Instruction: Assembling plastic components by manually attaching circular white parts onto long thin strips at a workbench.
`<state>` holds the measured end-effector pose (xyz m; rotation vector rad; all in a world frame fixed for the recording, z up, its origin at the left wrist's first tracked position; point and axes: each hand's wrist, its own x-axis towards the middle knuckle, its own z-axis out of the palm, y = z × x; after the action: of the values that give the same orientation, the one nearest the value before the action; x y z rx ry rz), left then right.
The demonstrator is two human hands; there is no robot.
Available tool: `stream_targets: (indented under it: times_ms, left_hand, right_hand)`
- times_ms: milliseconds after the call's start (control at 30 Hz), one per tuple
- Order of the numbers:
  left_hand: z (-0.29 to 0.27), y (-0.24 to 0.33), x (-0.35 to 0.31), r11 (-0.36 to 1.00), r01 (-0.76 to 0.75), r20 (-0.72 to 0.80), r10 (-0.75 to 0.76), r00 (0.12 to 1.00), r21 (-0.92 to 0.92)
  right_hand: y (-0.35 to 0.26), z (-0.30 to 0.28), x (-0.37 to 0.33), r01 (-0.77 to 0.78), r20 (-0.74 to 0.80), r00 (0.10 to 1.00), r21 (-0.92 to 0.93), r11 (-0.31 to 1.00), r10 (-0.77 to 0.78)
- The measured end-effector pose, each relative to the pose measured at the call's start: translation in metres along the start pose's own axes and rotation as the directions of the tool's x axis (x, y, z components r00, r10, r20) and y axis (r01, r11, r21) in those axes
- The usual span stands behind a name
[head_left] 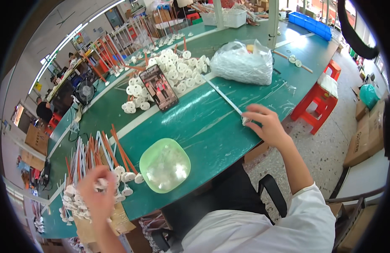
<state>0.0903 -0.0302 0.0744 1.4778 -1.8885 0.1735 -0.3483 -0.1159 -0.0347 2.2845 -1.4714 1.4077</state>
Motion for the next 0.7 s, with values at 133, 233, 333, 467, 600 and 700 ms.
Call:
stream_targets:
  times_ms: [133,233,333,467,600,700]
  left_hand:
    - [0.058,0.025,0.006,0.901,-0.003,0.193,0.096,0.977,-0.434]
    - [0.087,0.029,0.008,0.775,0.082,0.334,0.172,0.927,-0.626]
    - [0.102,0.041,0.012,0.62,0.162,0.413,0.285,0.865,-0.768]
    - [0.107,0.043,0.018,0.363,0.347,0.449,0.251,0.858,-0.865]
    - [0.111,0.011,0.019,0.172,0.343,0.364,0.104,0.926,-0.923]
    - [0.112,-0.016,0.022,0.114,0.367,0.352,-0.133,0.926,-0.923]
  right_hand:
    - [-0.011,0.003,-0.007,-0.007,0.183,0.983,0.186,0.982,-0.027]
    - [-0.05,-0.01,-0.014,0.028,0.059,0.997,0.203,0.979,-0.041]
    - [-0.085,-0.013,-0.001,0.172,0.05,0.981,0.194,0.966,-0.185]
    - [-0.113,0.025,0.038,0.391,-0.042,0.912,0.391,0.833,-0.409]
    - [-0.142,0.097,0.085,0.622,-0.215,0.776,0.418,0.662,-0.593]
    - [-0.154,0.131,0.106,0.636,-0.167,0.749,0.45,0.627,-0.641]
